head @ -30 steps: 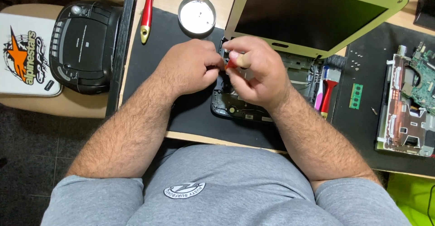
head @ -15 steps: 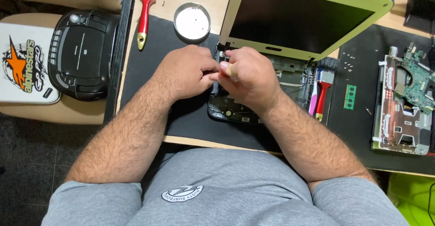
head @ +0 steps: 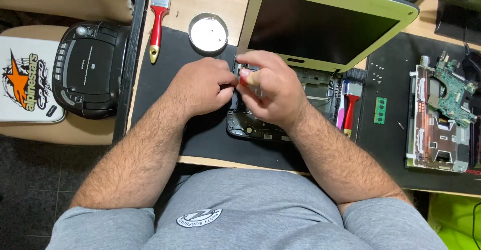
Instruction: Reassembling a laptop by installing internal components like the motherboard and cooling fan, using a screwdriver and cleaning parts with a brush.
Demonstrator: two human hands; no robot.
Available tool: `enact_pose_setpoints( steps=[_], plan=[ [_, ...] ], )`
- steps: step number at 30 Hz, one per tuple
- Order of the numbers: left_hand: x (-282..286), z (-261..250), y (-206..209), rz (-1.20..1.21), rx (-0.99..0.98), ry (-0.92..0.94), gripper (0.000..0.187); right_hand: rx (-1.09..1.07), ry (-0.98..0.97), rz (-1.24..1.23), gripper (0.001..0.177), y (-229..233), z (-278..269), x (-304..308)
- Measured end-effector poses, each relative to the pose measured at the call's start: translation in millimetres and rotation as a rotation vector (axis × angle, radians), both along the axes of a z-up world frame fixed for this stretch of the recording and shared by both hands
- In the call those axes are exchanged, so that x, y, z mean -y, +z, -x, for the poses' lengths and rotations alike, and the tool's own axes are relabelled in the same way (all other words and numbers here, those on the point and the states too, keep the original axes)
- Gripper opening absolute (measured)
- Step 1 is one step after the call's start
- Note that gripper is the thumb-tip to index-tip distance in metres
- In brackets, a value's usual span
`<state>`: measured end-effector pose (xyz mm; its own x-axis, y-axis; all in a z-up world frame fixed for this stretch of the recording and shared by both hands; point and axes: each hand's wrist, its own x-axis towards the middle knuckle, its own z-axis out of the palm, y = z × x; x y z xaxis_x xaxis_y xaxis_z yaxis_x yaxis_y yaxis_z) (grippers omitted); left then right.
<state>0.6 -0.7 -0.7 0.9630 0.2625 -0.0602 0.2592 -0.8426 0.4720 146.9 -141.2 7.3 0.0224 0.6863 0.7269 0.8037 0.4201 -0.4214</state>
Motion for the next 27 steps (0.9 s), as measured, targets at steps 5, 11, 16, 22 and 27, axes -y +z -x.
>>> enact_pose_setpoints(
  steps=[5, 11, 16, 22, 27],
  plan=[
    [1, 0, 6, 0.000, -0.011, -0.004, 0.018, 0.021, -0.036, 0.015, 0.017, -30, -3, 0],
    [1, 0, 9, 0.011, -0.019, -0.002, 0.019, -0.004, -0.015, 0.032, 0.021, -8, 6, 0],
    [1, 0, 8, 0.025, -0.023, 0.002, 0.019, 0.048, -0.052, 0.029, 0.025, -37, -2, 2],
    [3, 2, 21, 0.021, -0.023, -0.017, 0.018, 0.131, -0.075, 0.008, 0.027, -29, -5, 4],
    [3, 1, 16, 0.021, -0.029, -0.010, 0.020, 0.012, -0.057, 0.128, 0.026, 2, 2, 6]
  ],
)
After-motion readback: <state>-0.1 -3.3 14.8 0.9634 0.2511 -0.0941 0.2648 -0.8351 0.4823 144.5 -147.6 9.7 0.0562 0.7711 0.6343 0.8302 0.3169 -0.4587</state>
